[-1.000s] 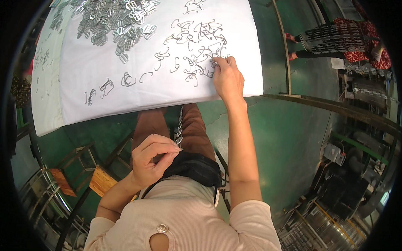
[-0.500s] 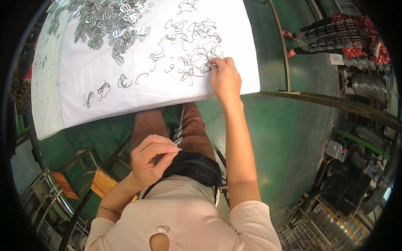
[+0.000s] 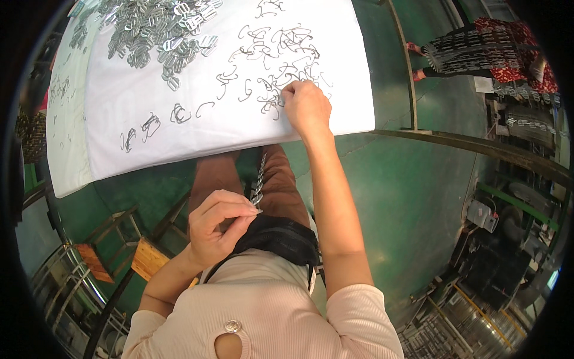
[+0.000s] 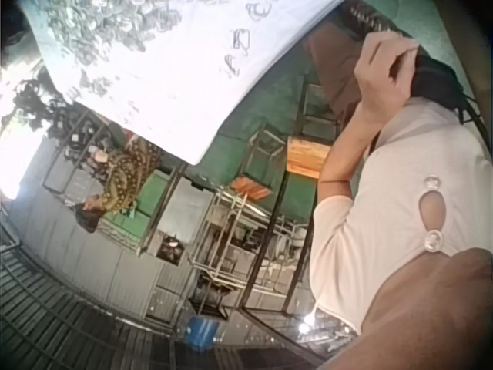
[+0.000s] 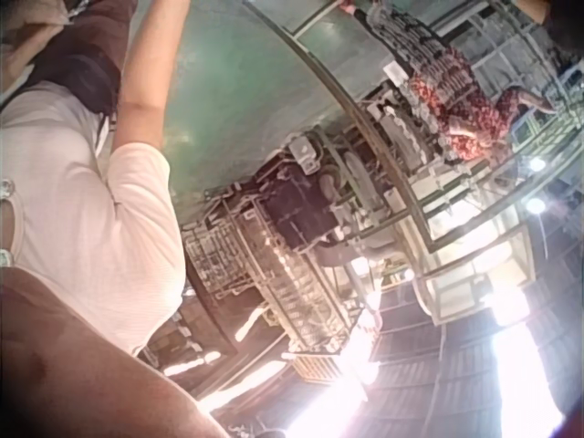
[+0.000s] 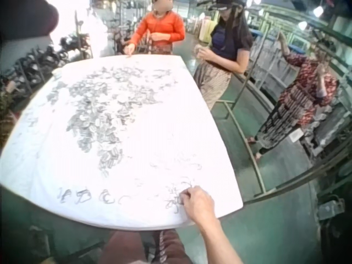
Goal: The person picks up small metal components from a pile on a table and links them together by hand. They hold a chain of already linked parts in one hand while attaching new pieces one by one.
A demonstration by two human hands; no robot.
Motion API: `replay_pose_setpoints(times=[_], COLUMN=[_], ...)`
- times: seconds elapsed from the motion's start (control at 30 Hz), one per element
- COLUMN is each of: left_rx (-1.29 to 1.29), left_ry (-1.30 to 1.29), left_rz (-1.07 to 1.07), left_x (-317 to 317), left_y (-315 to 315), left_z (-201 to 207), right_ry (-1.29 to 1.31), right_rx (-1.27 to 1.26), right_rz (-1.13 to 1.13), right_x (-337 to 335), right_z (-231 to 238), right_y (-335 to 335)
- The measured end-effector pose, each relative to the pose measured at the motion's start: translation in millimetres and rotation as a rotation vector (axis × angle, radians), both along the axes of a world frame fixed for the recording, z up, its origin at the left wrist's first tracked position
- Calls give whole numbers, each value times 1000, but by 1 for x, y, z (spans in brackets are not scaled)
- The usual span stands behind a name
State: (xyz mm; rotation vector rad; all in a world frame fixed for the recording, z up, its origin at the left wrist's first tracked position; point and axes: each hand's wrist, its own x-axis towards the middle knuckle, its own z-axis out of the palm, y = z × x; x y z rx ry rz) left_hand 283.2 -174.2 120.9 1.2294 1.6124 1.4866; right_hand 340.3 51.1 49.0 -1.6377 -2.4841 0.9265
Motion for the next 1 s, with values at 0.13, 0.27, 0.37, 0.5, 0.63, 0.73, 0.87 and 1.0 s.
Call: replay_pose_setpoints(times=[0.13,0.27,0.37,0.5,0.63,0.73,0.87,1.0], left_rx=[2,-1,-11,-27,-15,-19,17,38], left_ry=[4,-16,-39,-55,-46,-28,-7,17], left_rz=[-5,18,27,21,25,33,-20,-5], left_x=[-1,-3,-2,-1,-4,-5,-3,-1], left_y=[-2,-4,-5,-6,-7,-8,-4,-4], left_z=[1,-2,-4,-2,-1,0,1,-2], right_ry=[78,36,6,39,68,408,894,693], right_rx=[146,99,87,103,133,238,323,237], right_rz=[-54,-78,-149,-72,-137,-14,380,684], right_x=[11,22,30,34,31,44,74,77], right_z=[-4,5,3,3,16,51,185,244], right_y=[6,-1,-7,-13,-14,-25,-79,-104])
